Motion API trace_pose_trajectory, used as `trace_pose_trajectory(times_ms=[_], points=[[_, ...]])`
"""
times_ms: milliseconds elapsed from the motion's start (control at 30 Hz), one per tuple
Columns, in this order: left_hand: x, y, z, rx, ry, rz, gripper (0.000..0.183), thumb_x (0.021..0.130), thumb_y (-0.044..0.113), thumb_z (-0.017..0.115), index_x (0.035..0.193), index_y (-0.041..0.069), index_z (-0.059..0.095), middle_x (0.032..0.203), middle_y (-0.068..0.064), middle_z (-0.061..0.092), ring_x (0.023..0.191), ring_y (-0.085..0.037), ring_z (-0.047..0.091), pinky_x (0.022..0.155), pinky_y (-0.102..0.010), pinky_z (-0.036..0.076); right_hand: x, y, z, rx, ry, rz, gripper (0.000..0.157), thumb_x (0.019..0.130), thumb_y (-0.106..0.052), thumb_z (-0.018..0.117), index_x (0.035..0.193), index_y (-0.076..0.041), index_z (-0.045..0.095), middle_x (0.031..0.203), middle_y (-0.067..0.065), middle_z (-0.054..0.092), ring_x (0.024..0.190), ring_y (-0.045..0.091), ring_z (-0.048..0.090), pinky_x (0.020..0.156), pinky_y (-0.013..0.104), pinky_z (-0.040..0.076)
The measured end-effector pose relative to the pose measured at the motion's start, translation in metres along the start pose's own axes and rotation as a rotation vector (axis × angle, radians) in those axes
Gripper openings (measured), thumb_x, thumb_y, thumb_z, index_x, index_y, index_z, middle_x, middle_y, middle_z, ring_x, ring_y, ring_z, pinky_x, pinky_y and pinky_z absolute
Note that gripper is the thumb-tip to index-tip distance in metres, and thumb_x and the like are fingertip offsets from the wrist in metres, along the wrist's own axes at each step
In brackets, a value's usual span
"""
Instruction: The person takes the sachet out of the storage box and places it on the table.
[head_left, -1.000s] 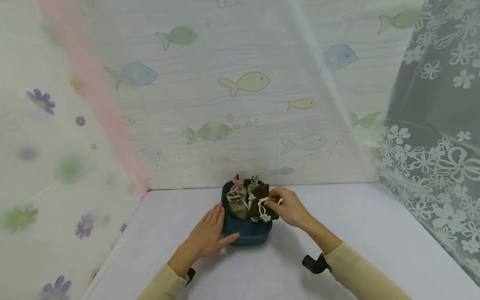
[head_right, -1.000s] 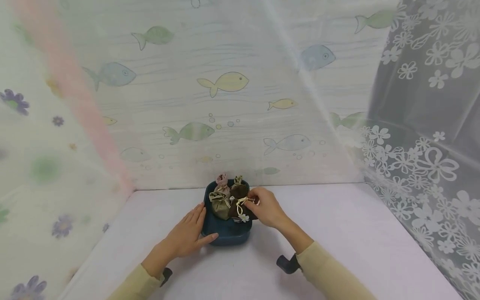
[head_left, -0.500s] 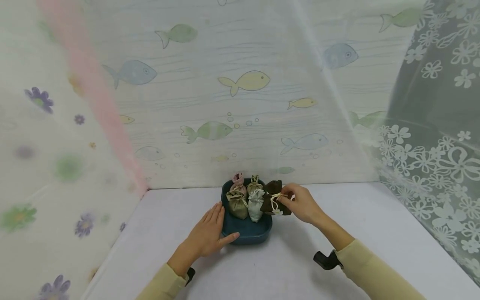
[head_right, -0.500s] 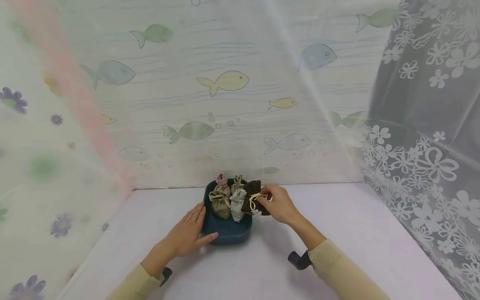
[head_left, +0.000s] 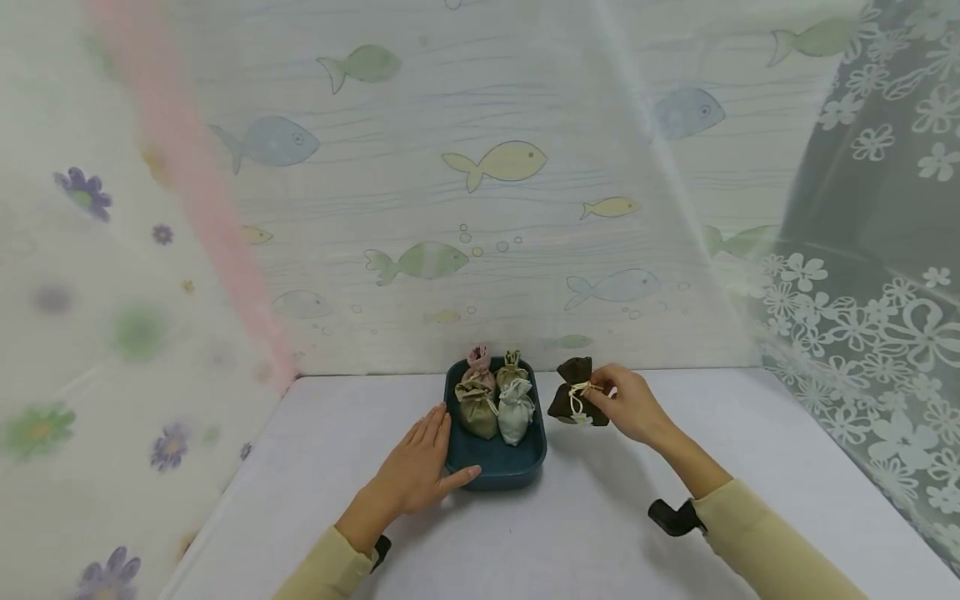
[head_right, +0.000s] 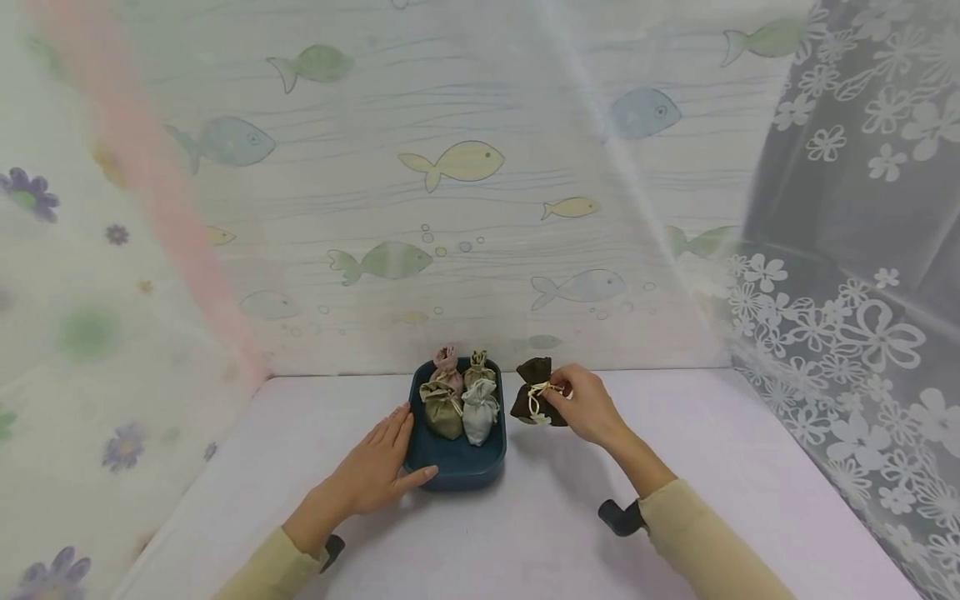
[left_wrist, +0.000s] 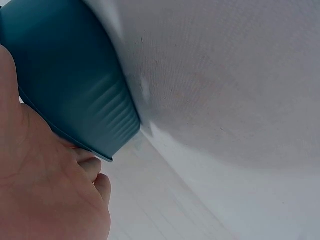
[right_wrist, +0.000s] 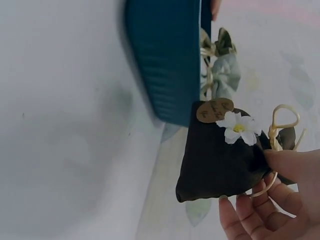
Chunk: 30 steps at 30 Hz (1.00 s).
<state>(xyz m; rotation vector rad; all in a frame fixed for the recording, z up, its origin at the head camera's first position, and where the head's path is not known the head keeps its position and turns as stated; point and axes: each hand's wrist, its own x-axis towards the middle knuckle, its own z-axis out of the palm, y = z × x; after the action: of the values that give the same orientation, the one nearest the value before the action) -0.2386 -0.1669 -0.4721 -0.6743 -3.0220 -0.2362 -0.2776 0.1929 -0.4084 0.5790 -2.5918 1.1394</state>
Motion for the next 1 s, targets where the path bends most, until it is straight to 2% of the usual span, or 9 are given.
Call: trace_pose_trajectory(times_ms=[400,667,1000], points=[[-0.001,0.002,-0.002,-0.001,0.004,0.001,0.113,0.093,0.086,0.026,0.161,-0.004,0.019,0.170,-0.019,0.010,0.157,-0.031,0.011,0.126,-0.047,0.017,0.001,0.027,-0.017,-0.057,0.037,0.032,0.015,0.096,-0.004,0.067,0.106,0.007,0.066,0.097,0.014,0.066,0.088,0.027,0.061,0.069,0.033,0.049],[-0.001,0.001,0.000,0.002,0.002,0.005,0.113,0.093,0.085,0.026,0.161,-0.004,0.019,0.170,-0.019,0.010,0.157,-0.031,0.012,0.126,-0.047,0.017,0.003,0.051,-0.028,-0.112,0.092,0.066,0.016,0.096,-0.003,0.066,0.105,0.011,0.065,0.097,0.020,0.065,0.088,0.033,0.061,0.074,0.039,0.048],[-0.001,0.002,-0.002,0.002,0.012,0.013,0.110,0.095,0.082,0.030,0.160,-0.005,0.022,0.170,-0.020,0.012,0.157,-0.033,0.013,0.126,-0.049,0.018,0.009,0.074,-0.038,-0.142,0.119,0.144,0.024,0.099,-0.005,0.061,0.113,0.015,0.061,0.106,0.028,0.061,0.094,0.038,0.059,0.076,0.042,0.048]])
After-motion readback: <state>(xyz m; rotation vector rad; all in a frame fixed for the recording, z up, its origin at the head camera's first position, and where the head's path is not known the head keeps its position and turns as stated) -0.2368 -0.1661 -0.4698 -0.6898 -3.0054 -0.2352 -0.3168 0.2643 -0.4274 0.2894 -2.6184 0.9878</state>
